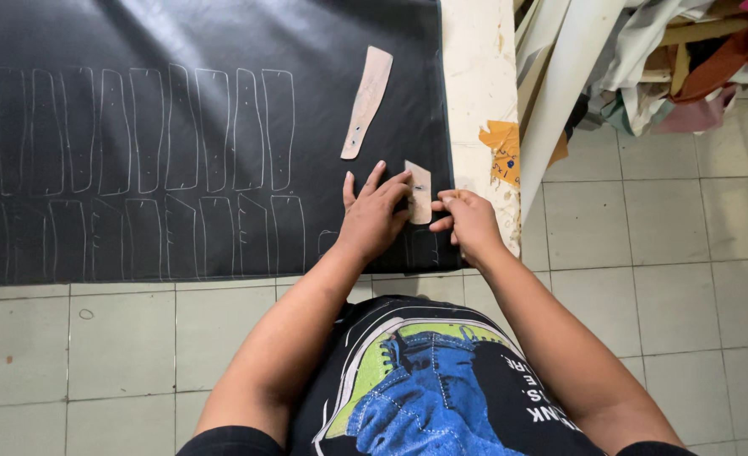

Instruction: The person marks a large black fabric sheet with a pencil using a paper template as a guide. They repeatedly position the template and trace its outline to create multiple identical shapes on the fabric.

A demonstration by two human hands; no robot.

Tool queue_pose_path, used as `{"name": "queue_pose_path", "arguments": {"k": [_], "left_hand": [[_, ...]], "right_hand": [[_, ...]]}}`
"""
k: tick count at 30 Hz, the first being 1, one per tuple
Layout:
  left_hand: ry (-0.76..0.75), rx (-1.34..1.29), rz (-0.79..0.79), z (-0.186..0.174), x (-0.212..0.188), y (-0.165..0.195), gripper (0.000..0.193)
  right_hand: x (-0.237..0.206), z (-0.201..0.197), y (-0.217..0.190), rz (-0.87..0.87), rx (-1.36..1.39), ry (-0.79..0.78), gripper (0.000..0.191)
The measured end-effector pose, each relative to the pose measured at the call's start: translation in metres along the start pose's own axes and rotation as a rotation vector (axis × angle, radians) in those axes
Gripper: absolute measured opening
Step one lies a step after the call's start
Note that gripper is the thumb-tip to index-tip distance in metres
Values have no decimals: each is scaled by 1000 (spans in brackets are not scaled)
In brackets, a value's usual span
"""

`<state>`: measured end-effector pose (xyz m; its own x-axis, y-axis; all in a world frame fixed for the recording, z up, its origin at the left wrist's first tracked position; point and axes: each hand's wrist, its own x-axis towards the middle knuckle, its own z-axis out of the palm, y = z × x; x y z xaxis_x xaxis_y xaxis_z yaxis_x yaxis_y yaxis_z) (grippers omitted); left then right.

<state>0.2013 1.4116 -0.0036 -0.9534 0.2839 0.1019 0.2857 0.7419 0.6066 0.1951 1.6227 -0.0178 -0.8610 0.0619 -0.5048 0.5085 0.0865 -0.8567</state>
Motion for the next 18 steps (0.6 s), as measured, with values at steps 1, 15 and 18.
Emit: {"name": "queue_pose_path", "arguments": {"k": [1, 15, 18], "left_hand": [[-1, -4, -3, 0, 0, 0, 32], [-6, -58, -23, -5, -1, 2, 38], [11, -124, -15, -2, -1, -3, 42]], "right_hand": [[1, 0, -1, 4, 10, -2, 35], [2, 22, 6, -191, -230, 11, 29], [-2, 23, -1, -174, -230, 52, 30]]}}
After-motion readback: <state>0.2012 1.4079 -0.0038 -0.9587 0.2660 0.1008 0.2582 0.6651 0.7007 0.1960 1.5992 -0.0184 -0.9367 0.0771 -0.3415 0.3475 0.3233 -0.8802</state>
